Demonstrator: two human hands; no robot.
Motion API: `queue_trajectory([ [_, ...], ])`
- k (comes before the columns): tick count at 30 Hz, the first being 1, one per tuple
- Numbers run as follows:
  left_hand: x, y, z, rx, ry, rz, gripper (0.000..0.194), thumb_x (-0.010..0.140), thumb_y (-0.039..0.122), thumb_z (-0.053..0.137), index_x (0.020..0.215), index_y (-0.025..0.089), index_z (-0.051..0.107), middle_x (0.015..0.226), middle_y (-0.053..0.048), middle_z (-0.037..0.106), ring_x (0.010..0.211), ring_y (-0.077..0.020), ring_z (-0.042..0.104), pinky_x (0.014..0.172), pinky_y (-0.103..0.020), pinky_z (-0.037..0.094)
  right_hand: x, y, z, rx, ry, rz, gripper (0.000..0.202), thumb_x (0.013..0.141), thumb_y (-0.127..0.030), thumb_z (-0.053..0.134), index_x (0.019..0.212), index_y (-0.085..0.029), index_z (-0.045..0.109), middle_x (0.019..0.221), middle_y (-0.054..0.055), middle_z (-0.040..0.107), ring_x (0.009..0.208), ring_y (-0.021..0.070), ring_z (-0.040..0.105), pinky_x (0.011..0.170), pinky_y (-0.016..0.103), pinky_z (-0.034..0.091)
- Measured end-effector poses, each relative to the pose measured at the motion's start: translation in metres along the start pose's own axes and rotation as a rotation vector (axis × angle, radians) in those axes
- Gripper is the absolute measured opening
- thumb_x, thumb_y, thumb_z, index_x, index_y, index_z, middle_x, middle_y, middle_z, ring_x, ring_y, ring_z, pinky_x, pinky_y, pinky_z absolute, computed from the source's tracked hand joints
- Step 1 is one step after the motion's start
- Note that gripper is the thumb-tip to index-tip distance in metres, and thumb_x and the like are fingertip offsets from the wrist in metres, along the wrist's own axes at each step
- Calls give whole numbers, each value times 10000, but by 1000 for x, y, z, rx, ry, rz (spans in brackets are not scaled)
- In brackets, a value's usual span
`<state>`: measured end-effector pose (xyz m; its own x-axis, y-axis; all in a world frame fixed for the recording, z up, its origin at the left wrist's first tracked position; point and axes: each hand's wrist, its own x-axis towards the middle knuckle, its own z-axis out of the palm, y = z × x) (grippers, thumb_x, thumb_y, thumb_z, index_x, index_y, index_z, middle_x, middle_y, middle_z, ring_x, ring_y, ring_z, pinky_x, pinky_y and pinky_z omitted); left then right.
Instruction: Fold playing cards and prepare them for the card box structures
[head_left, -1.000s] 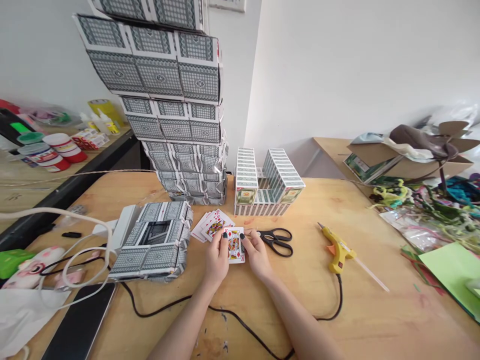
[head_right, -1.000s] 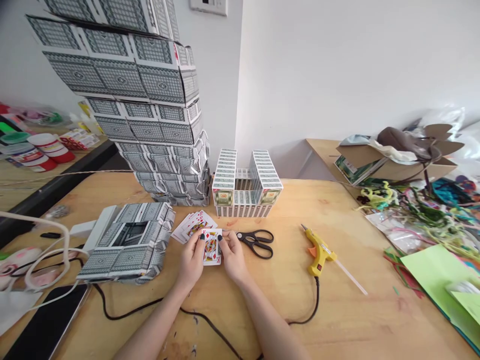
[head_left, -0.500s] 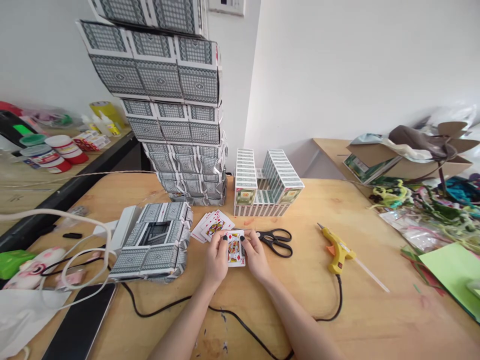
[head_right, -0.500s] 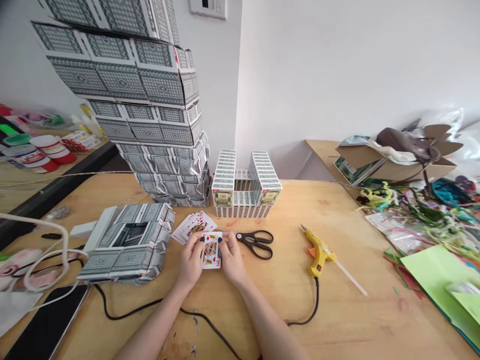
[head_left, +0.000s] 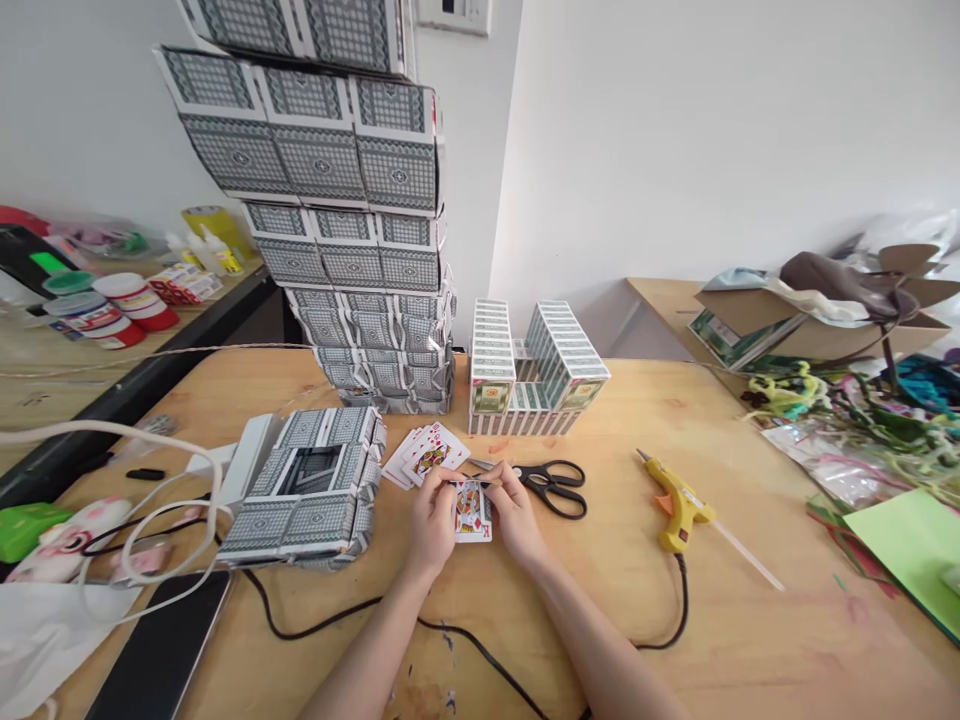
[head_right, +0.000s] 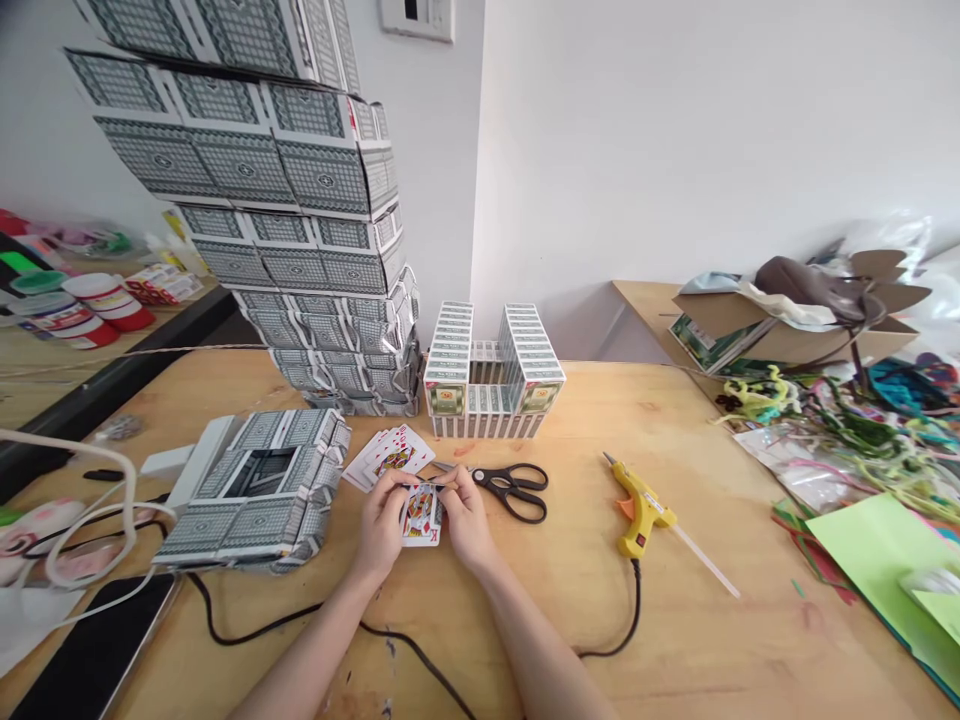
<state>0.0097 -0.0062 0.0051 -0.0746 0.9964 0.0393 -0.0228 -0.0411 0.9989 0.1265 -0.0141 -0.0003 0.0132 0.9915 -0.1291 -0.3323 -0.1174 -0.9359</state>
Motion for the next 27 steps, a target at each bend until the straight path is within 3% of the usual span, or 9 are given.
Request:
queue_trajectory([
  [9, 0, 2, 0, -83, -18, -113, 168, 737, 340, 473, 778, 183, 516, 678, 16, 522, 616, -141, 491, 571, -228, 393, 2, 5, -3, -62, -18, -84, 142, 753, -320, 550, 681, -215, 489, 651, -41, 473, 564, 117, 403, 552, 237, 351],
  [12, 2, 0, 2, -21, -15, -122, 237, 736, 377, 496, 618, 191, 406, 564, 46, 394, 529, -112, 394, 507, -212, 336, 2, 6, -7, -165, 13, -167, 141, 771, -301, 519, 667, -208, 501, 656, -33, 464, 597, 123, 411, 574, 239, 355],
  [15, 2, -3, 4, -4, -16, -97, 289, 732, 371, 498, 575, 200, 327, 539, 59, 311, 507, -97, 323, 480, -205, 291, 0, 4, -11, -240, 4, -220, 129, 776, -294, 513, 684, -204, 521, 660, -29, 466, 624, 127, 418, 594, 238, 359],
  [19, -1, -2, 0, 80, -38, -13, 246, 768, 330, 471, 602, 197, 347, 546, 56, 315, 519, -100, 320, 487, -205, 283, -3, -2, -9, -99, -75, -138, 160, 769, -370, 548, 767, -215, 508, 685, -34, 491, 592, 117, 435, 559, 231, 372],
  [22, 0, -2, -7, 204, -90, 115, 230, 816, 301, 437, 623, 194, 370, 561, 47, 347, 534, -106, 343, 500, -210, 292, 0, -5, -5, -37, -48, -21, 253, 774, -463, 557, 836, -220, 524, 688, -34, 507, 568, 112, 455, 528, 224, 382],
  [27, 6, -2, -15, 355, -195, 231, 222, 870, 306, 390, 687, 187, 435, 601, 28, 430, 566, -122, 407, 537, -225, 329, 9, -1, -7, -78, -86, 33, 353, 691, -520, 651, 758, -182, 577, 666, -11, 560, 549, 112, 495, 539, 244, 428],
])
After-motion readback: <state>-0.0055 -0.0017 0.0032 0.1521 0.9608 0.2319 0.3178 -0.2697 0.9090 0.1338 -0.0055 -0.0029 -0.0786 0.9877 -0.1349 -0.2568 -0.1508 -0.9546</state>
